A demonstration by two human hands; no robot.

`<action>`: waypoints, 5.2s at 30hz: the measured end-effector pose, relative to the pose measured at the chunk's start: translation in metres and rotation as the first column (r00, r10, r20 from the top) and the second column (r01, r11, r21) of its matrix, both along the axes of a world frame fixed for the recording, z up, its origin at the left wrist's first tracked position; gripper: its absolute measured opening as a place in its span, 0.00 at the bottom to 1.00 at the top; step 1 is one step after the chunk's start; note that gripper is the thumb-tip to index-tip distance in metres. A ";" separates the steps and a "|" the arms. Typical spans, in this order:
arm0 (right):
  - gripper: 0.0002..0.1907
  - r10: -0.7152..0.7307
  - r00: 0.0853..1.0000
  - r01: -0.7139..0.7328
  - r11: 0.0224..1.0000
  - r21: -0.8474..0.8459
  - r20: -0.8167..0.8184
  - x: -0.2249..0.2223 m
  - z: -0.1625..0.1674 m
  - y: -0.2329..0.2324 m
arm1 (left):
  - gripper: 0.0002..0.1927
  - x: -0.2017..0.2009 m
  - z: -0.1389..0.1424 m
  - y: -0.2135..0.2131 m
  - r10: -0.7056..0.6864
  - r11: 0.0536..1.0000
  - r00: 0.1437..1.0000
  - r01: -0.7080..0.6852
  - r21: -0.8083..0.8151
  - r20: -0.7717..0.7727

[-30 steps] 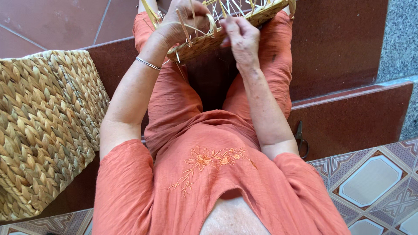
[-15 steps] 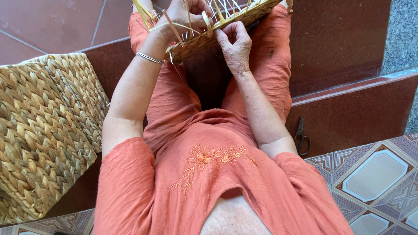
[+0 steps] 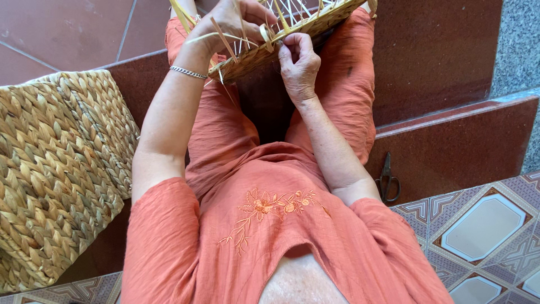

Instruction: The person weaves a basket by hand, interlacing thin strips of dried plant material through a vertical frame. They periodically use scissors to trim excess material and continue weaving around the basket's edge.

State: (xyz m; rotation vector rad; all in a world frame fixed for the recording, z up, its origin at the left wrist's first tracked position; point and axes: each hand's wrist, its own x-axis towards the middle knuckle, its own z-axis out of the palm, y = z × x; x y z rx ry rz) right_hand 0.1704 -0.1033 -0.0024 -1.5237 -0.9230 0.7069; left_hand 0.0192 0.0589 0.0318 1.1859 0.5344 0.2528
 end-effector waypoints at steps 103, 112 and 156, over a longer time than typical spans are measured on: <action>0.09 0.058 0.946 -0.085 0.994 0.073 0.319 0.004 0.032 -0.004 | 0.08 0.012 -0.009 -0.009 0.087 0.995 0.985 -0.080 0.055 -0.148; 0.07 0.108 0.934 -0.099 0.994 -0.045 0.341 0.030 0.035 -0.007 | 0.06 0.004 -0.005 -0.010 0.083 0.996 0.993 -0.080 0.051 -0.078; 0.11 0.162 0.477 -0.351 0.936 -0.018 -0.864 0.069 0.015 -0.004 | 0.06 0.008 -0.010 -0.024 0.101 0.671 0.990 0.005 0.741 -0.098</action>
